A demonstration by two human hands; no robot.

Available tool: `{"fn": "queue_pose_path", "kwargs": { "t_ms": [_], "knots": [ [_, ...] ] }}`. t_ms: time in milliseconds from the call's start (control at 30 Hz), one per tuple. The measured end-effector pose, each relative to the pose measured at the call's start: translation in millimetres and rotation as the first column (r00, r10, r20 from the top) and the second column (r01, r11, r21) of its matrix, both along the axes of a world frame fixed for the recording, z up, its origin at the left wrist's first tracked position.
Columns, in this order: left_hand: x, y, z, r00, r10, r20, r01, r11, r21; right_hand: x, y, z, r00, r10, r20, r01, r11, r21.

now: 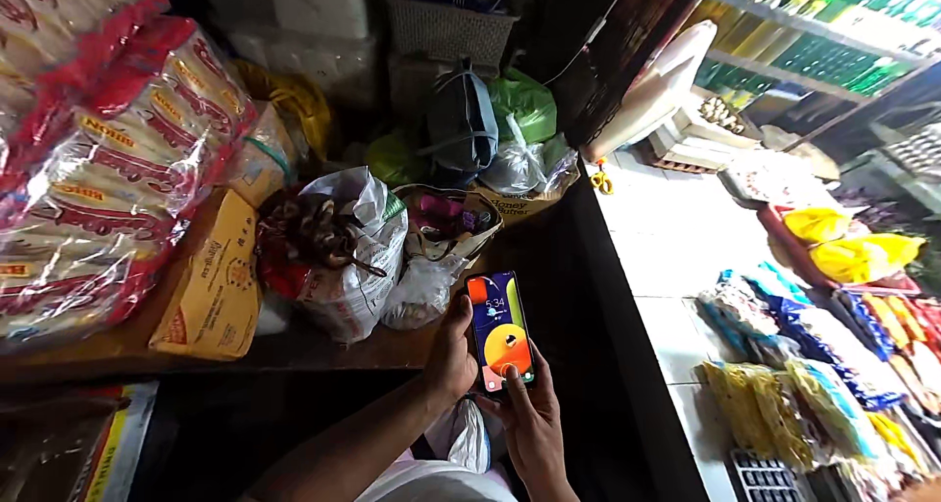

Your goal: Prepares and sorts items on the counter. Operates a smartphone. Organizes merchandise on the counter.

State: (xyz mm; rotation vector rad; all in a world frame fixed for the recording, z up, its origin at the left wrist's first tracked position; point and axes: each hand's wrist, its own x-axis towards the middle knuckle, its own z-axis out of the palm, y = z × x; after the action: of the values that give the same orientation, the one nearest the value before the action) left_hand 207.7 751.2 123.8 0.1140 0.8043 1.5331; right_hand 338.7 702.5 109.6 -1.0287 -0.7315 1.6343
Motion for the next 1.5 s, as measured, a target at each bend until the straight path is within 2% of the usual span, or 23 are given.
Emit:
{"fn": "queue_pose_path", "kwargs": {
  "t_ms": [200,400,600,700,1200,1500],
  "knots": [
    [-11,-9,4,0.999,0.02,-0.04,-0.018,0.998,0.055,-6,-1,0,0.997,0.052,-0.049,-0.053,0.999,-0.01],
    [-13,-12,3,0.999,0.045,-0.013,-0.044,0.998,0.05,-6,-1,-2,0.993,0.077,-0.085,-0.077,0.997,0.002],
    [-12,-11,6,0.999,0.053,0.003,-0.053,0.998,0.034,-5,1,-2,0.995,0.079,-0.059,-0.079,0.997,0.001],
    [-9,-10,4,0.998,0.036,-0.044,-0.034,0.999,0.04,-2,2,-4,0.995,0.096,-0.033,-0.095,0.995,0.027],
    [3,-3,-2,0.999,-0.011,-0.037,0.013,0.999,0.051,7,1,-9,0.994,0.028,-0.104,-0.028,1.0,0.004],
    [0,-3,6,1.0,-0.006,-0.011,0.006,1.0,0.024,3,1,-7,0.992,0.011,-0.124,-0.01,1.0,0.01]
  ]
}}
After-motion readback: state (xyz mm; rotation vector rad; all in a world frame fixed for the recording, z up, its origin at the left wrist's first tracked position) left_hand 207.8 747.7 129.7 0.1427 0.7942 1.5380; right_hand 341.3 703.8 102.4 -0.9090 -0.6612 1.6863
